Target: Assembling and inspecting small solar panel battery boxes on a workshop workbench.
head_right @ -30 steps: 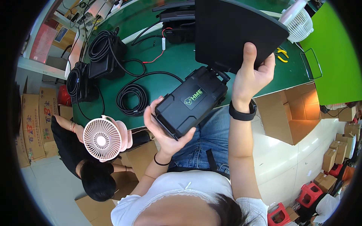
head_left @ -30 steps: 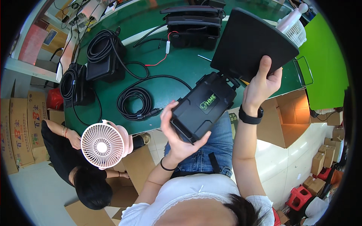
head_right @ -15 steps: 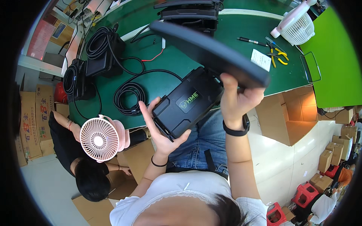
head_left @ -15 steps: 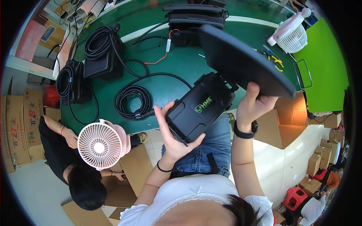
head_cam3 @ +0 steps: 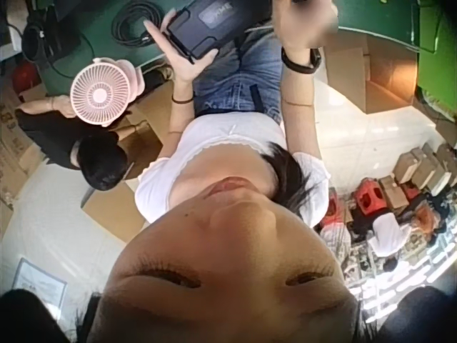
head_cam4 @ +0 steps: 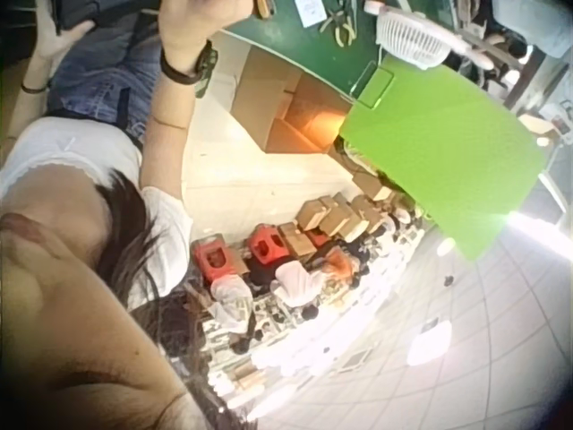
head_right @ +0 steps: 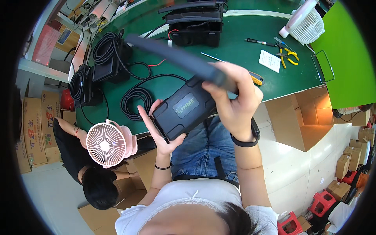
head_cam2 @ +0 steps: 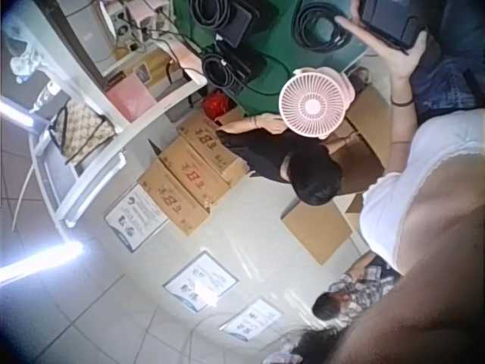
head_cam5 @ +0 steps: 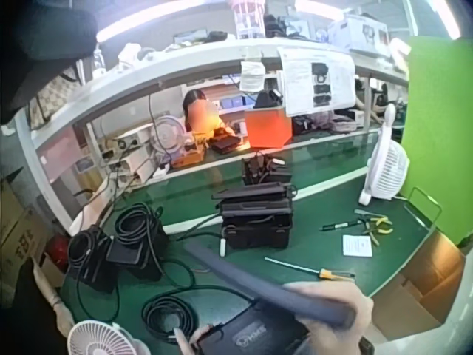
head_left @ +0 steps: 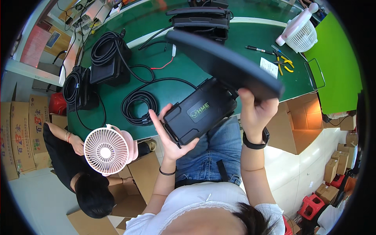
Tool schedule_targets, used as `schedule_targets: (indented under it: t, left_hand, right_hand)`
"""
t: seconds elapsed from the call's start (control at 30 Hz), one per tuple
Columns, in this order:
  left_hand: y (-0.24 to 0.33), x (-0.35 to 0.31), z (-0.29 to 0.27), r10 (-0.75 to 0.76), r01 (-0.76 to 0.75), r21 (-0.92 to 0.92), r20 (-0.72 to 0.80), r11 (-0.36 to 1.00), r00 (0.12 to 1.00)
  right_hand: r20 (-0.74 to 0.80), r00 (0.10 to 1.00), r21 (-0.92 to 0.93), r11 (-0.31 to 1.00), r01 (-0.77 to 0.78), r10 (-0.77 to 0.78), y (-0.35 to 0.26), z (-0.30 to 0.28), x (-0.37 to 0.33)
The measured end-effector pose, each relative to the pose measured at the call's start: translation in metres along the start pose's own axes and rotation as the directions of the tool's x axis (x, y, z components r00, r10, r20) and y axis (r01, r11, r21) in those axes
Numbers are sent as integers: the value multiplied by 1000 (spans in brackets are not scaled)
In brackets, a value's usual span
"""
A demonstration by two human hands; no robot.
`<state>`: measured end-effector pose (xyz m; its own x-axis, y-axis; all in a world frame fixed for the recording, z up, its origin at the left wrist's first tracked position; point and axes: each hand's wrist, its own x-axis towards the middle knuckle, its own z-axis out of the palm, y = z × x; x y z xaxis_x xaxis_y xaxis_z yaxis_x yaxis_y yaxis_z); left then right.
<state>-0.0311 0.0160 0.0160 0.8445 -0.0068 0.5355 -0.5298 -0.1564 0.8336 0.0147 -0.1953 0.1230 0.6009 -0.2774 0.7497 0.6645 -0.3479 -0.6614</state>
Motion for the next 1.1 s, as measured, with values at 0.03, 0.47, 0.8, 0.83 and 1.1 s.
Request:
schedule_targets:
  t: [0.03, 0.47, 0.8, 0.83, 1.1]
  left_hand:
    - [0, 0, -1, -17, 17, -10, 7, 1000, 1000]
    - [-3, -2, -1, -73, 72, -133, -4, 989, 997]
    - [-5, -5, -6, -76, 78, -44, 37, 996, 996]
    - [-6, -5, -5, -85, 87, -123, 26, 989, 996]
    - [-7, -13, 3, -168, 172, -206, 35, 963, 985]
  right_hand:
    - [16, 1000, -34, 999, -12, 13, 0, -1, 2]
    - [229, 956, -48, 979, 200, -184, -21, 3, -5]
    - [362, 895, -16, 958, 286, -261, -24, -13, -5]
    - [396, 881, -1, 959, 285, -261, -25, -17, -7]
    - [444, 858, -167, 917, 363, -259, -56, -18, -19]
